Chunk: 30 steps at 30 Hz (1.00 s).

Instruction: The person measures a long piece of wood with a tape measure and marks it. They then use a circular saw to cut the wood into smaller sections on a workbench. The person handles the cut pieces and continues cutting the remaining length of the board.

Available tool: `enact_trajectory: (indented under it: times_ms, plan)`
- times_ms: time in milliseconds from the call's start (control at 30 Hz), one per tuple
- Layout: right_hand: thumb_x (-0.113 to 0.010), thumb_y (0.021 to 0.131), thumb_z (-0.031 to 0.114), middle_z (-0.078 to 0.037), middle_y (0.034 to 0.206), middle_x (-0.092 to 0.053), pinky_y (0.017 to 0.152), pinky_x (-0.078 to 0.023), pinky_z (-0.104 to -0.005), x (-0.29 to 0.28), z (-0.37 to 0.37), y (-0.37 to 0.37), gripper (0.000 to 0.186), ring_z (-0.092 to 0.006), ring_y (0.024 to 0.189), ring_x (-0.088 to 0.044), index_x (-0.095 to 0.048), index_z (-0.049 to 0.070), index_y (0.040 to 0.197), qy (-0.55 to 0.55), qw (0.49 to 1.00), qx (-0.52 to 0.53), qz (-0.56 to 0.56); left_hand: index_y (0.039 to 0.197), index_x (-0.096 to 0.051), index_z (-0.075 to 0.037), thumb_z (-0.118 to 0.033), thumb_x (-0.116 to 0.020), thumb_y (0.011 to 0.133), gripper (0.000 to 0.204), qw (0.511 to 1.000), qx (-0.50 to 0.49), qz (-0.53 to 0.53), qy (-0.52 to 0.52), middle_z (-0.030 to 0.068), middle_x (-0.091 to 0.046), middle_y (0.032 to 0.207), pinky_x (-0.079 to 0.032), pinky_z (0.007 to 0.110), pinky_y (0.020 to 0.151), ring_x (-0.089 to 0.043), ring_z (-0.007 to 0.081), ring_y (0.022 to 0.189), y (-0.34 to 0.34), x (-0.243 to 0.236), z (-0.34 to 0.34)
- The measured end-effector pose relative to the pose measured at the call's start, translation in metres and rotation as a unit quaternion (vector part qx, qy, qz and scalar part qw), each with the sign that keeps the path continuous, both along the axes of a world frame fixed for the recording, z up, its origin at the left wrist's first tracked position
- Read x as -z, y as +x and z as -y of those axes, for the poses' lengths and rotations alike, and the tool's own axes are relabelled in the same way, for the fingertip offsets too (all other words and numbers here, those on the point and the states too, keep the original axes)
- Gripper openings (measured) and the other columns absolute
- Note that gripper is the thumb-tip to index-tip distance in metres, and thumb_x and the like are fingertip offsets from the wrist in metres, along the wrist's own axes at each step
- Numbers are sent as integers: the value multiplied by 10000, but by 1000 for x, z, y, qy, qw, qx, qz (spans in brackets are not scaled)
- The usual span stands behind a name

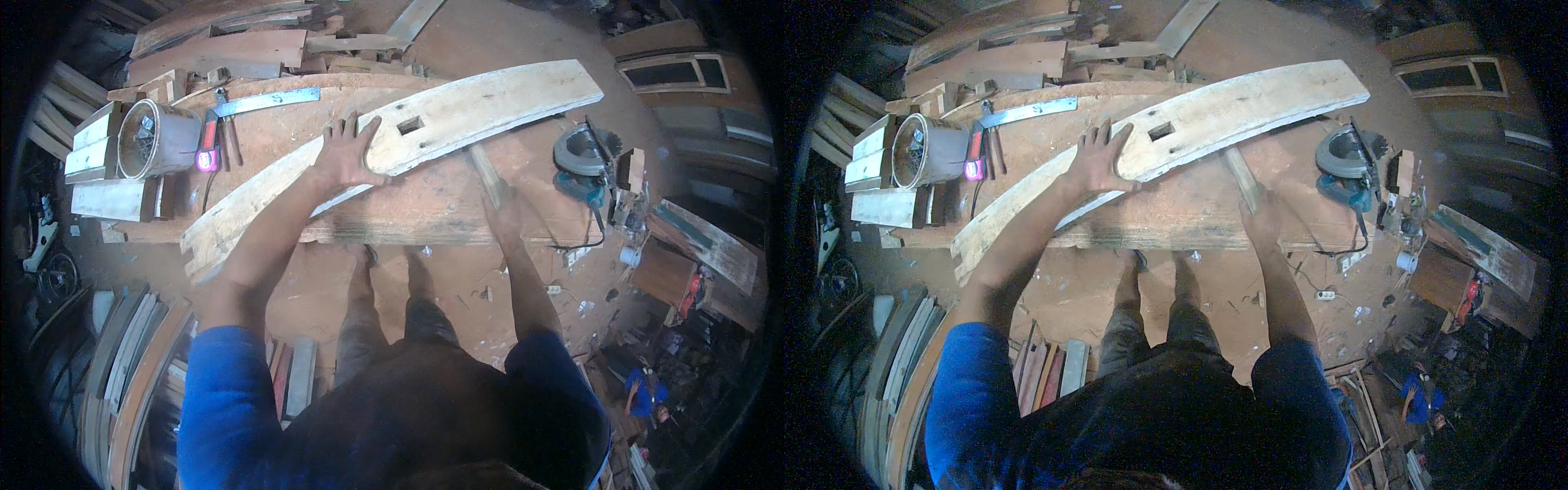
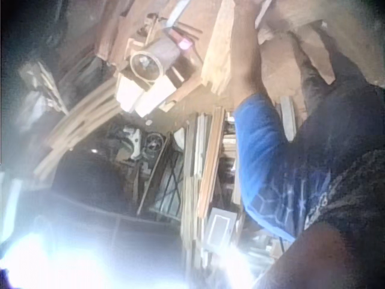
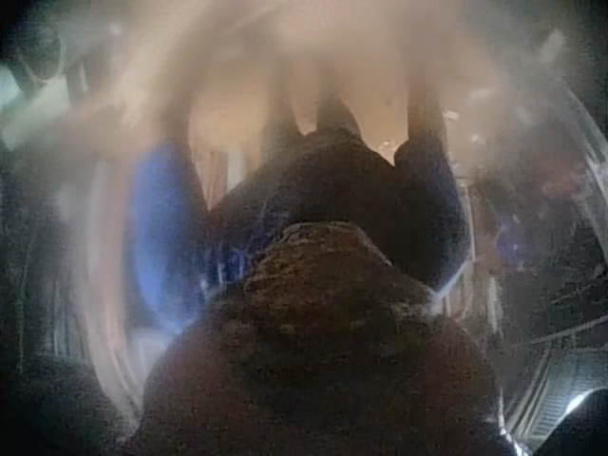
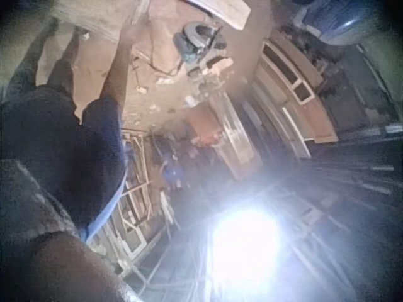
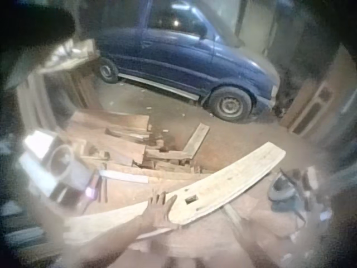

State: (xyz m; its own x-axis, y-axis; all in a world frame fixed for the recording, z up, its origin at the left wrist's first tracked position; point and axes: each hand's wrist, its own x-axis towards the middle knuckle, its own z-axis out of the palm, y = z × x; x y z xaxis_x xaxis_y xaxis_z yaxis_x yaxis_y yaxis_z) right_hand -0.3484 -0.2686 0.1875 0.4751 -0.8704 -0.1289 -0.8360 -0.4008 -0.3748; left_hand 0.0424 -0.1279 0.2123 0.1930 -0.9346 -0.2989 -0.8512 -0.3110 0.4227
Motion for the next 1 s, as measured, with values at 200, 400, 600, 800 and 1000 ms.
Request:
enact_trajectory:
  times_ms: [200,400,600,800,1000]
  plan:
    - [-771,891,300,-248,1159,-638,938,-510,-497,34,-54,12,595,-434,1079,-631,-586,15,1379,-28,999,27,24,1575,-415,-221,-582,-912,505,1235,999,-46,-2,2,282,-329,1607,-240,658,1222,-286,542,1476,-12,-9,6]
    - [-766,890,250,-299,1220,-578,955,-520,-520,12,-131,66,683,-465,1103,-618,-499,12,1471,62,993,59,84,1453,-526,-161,-570,-915,509,1100,998,-45,40,-2,321,-357,1555,-196,686,1212,-291,546,1459,-15,-38,14]
    - [-737,940,349,-299,1294,-531,1057,-426,-566,9,-174,145,671,-513,1230,-519,-507,16,1476,104,992,3,76,1353,-566,-159,-575,-913,511,1001,993,-28,98,-60,314,-391,1525,-286,647,1152,-356,534,1381,-25,-53,11]
    - [-732,935,315,-297,1304,-590,1075,-425,-515,-17,-118,125,513,-462,1266,-516,-631,41,1356,38,997,-63,-7,1450,-537,-87,-691,-799,663,1026,992,-41,24,-115,365,-340,1562,-148,681,1215,-281,560,1463,-17,-9,-19]
    - [-671,968,244,-199,1070,-690,890,-526,-480,5,52,4,252,-373,1030,-653,-697,7,1049,-128,987,-94,13,1565,-436,-97,-499,-500,1034,670,929,-309,202,-41,342,-338,1595,-79,630,1256,-235,498,1530,11,17,-157]
